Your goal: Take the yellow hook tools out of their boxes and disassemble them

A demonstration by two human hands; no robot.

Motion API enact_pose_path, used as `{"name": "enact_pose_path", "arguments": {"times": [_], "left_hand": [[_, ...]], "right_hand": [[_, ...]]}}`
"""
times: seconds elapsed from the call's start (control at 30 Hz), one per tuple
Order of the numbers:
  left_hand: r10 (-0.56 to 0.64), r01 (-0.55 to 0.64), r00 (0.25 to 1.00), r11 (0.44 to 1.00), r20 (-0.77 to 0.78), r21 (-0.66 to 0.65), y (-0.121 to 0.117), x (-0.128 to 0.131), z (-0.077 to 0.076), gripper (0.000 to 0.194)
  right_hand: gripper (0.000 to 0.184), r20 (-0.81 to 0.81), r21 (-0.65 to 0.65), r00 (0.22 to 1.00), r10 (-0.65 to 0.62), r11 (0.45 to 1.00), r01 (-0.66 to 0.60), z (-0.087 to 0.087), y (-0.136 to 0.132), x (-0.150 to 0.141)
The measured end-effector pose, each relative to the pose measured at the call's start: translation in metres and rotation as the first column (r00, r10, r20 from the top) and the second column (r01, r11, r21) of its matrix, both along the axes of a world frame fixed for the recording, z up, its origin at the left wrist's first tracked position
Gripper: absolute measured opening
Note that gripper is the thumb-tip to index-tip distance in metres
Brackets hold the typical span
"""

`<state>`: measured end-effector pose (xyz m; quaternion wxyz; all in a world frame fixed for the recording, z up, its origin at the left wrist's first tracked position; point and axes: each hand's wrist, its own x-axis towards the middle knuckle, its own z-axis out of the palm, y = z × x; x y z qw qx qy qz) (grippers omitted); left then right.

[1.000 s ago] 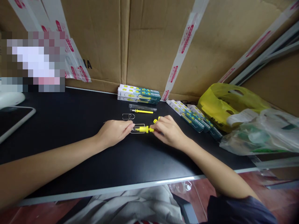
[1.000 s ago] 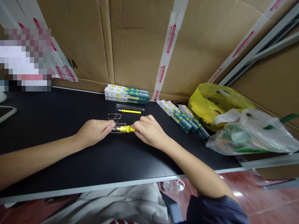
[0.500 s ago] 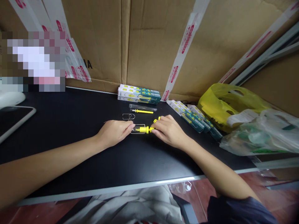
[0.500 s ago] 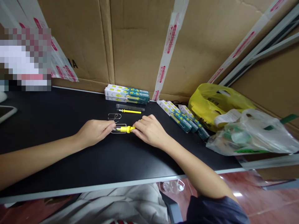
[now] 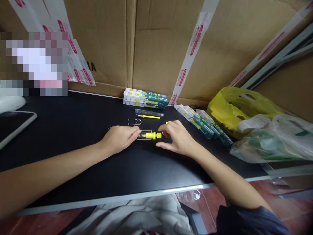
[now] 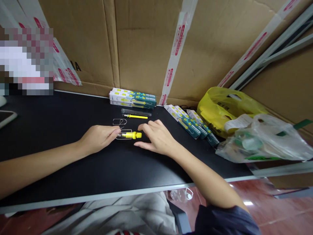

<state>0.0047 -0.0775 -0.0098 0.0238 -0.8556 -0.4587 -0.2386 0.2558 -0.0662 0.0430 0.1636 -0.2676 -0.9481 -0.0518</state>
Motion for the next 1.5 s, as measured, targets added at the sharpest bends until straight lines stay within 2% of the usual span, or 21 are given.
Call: {"name": "enact_pose_path", "arguments": {"times": [0.17, 0.3, 0.43, 0.6, 0.67, 0.77, 0.83, 1.03, 1.27, 1.33, 1.4, 1.5], "left_hand": [[-0.006, 0.006, 1.0, 1.0, 0.002, 0.017, 0.0, 0.0, -0.001, 0.045], [-0.002, 0.002, 1.0, 1.0, 0.003, 0.009, 0.0, 0.0, 0.0, 0.044], [0.008, -0.008, 1.0, 1.0, 0.0, -0.005, 0.0, 0.0, 0.0, 0.045], [0.016, -0.016, 1.0, 1.0, -0.01, -0.009, 0.0, 0.0, 0.0, 0.045], [0.012, -0.012, 1.0, 1.0, -0.007, -0.013, 0.0, 0.0, -0.001, 0.045], [0.007, -0.007, 1.0, 1.0, -0.002, -0.018, 0.0, -0.001, 0.0, 0.044], [0.005, -0.005, 1.0, 1.0, -0.001, -0.017, 0.0, -0.001, 0.0, 0.044], [0.005, -0.006, 1.0, 1.0, -0.012, -0.011, -0.001, 0.0, -0.001, 0.045], [0.008, -0.008, 1.0, 1.0, 0.004, -0.023, 0.0, -0.001, 0.0, 0.044], [0.008, -0.008, 1.0, 1.0, 0.004, -0.021, 0.0, -0.001, 0.0, 0.044], [0.007, -0.006, 1.0, 1.0, 0.004, -0.018, -0.001, -0.001, 0.0, 0.044], [0.005, -0.005, 1.0, 1.0, 0.01, -0.016, -0.001, 0.0, 0.001, 0.044]], "right_hand": [[0.038, 0.134, -0.003, 0.99, -0.03, 1.0, 0.031, 0.0, 0.003, -0.001], [0.026, 0.075, -0.014, 0.997, -0.014, 1.0, 0.015, 0.002, 0.003, 0.001], [0.013, 0.011, 0.034, 0.999, 0.038, 0.999, -0.038, 0.003, 0.002, 0.002], [0.008, -0.014, 0.022, 0.999, 0.05, 0.999, -0.05, 0.001, 0.001, 0.001], [0.013, -0.021, -0.001, 0.999, 0.045, 0.999, -0.045, 0.0, 0.001, 0.001], [0.036, -0.027, -0.042, 0.999, 0.025, 0.999, -0.027, 0.0, 0.0, 0.001], [0.04, -0.026, -0.062, 0.999, 0.019, 0.998, -0.021, -0.001, 0.0, -0.001], [0.027, 0.022, -0.026, 1.0, -0.02, 0.999, 0.02, 0.0, -0.001, -0.004], [0.011, -0.114, -0.003, 0.993, 0.031, 0.999, -0.032, 0.001, 0.004, 0.005], [0.01, -0.165, -0.003, 0.986, -0.026, 1.0, 0.026, 0.003, 0.008, 0.01], [0.013, -0.197, 0.009, 0.971, -0.132, 0.991, 0.137, 0.006, 0.011, 0.014], [0.015, -0.159, 0.034, 0.938, -0.307, 0.948, 0.316, 0.016, 0.016, 0.022]]}}
